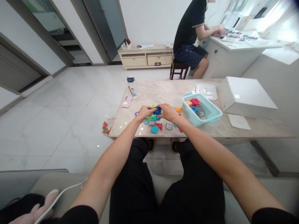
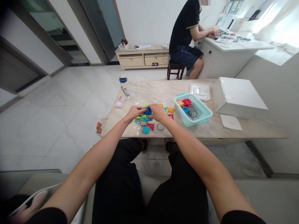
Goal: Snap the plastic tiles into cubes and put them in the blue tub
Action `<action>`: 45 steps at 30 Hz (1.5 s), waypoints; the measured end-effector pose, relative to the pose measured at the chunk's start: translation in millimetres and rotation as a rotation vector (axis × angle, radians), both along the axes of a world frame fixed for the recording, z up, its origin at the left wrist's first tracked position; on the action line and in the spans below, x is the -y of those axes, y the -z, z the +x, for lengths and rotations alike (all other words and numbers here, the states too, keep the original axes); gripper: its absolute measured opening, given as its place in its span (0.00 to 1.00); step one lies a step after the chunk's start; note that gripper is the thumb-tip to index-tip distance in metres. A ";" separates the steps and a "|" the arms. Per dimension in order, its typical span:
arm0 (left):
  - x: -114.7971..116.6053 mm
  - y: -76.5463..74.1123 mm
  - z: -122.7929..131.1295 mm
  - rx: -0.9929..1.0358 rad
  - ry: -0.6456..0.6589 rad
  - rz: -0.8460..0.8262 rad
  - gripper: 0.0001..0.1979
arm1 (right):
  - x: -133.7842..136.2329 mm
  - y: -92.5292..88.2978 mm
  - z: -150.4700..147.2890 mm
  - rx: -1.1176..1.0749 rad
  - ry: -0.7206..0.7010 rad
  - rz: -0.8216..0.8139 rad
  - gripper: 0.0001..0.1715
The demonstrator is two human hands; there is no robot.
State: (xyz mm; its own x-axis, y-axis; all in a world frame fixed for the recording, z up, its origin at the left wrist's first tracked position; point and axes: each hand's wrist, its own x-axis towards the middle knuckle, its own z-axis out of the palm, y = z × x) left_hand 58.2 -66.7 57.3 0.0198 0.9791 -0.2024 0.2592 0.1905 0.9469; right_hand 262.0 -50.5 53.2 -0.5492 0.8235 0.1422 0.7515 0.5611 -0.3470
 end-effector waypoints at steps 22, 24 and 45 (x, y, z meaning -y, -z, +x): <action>-7.2 14.4 -28.0 0.106 -0.349 0.003 0.18 | -10.7 58.5 6.6 0.244 0.079 -0.246 0.18; -5.6 15.4 -31.0 0.130 -0.359 0.003 0.18 | -9.8 60.6 -0.9 0.265 0.077 -0.233 0.18; -4.6 42.4 -66.5 0.128 -0.361 0.035 0.27 | -24.9 78.7 -15.0 0.084 0.140 -0.245 0.36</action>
